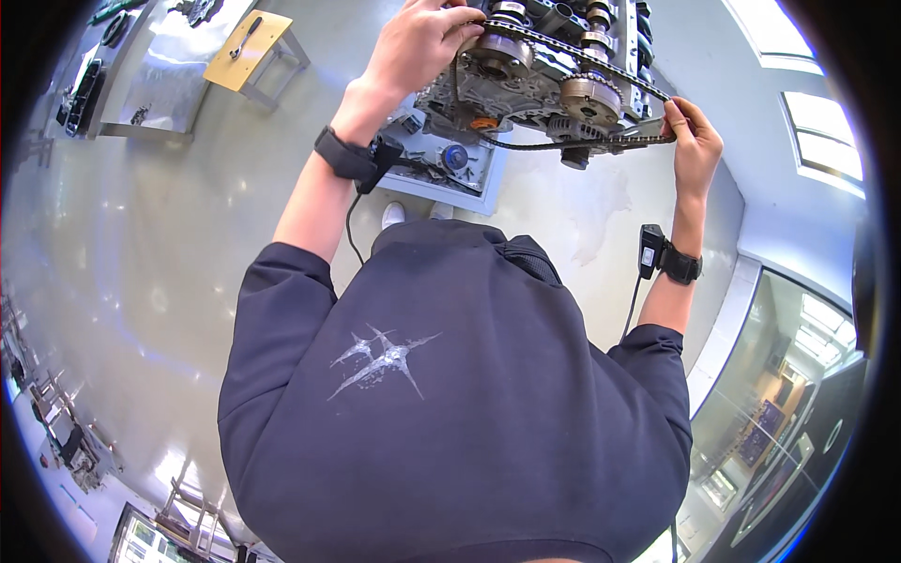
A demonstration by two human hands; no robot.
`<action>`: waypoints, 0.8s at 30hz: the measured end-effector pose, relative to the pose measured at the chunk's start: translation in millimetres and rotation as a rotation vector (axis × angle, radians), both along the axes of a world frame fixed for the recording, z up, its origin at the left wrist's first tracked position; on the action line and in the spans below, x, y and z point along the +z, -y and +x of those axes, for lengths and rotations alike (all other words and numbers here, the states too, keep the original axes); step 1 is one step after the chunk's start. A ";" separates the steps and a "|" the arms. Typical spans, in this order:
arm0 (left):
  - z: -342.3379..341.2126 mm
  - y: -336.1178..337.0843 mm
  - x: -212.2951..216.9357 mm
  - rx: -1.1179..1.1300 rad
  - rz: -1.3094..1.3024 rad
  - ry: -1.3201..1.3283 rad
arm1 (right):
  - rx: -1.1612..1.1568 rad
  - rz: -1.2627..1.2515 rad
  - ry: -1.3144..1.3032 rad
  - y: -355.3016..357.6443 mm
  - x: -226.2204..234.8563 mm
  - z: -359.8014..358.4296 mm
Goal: The person manipulates a timing chain on a disassembled engine block, repeatedly routing it around camshaft sprockets and tensioners. The person rotates the engine to access different sides and adjusts the chain path by hand.
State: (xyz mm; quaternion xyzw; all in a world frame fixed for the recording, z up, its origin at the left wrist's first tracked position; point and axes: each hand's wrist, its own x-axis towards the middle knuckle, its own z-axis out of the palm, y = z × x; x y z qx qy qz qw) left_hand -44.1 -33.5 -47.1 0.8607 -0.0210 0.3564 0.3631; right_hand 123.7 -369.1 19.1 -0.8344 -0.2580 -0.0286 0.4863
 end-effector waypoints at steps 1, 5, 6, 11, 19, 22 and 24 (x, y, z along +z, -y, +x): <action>4.0 -3.1 -3.1 0.011 0.045 0.019 | -0.006 0.006 0.001 -0.2 0.9 -1.1; 11.0 -5.5 -4.5 0.012 0.173 0.062 | -0.013 0.016 -0.031 -4.2 5.9 -7.1; 12.7 -5.7 -4.1 0.002 0.181 0.068 | -0.018 0.017 -0.037 -5.3 7.3 -8.3; 20.0 -8.8 4.1 -0.009 0.133 0.017 | -0.034 0.033 -0.037 -7.6 7.1 -10.1; 22.4 -12.5 9.4 -0.016 0.252 -0.032 | -0.024 0.075 -0.081 4.2 -4.9 -2.7; 22.0 -13.3 11.8 -0.011 0.238 -0.029 | -0.033 0.077 -0.091 5.1 -8.5 -2.1; 21.8 -13.4 14.1 -0.019 0.232 -0.042 | -0.027 0.074 -0.080 5.7 -9.0 -1.4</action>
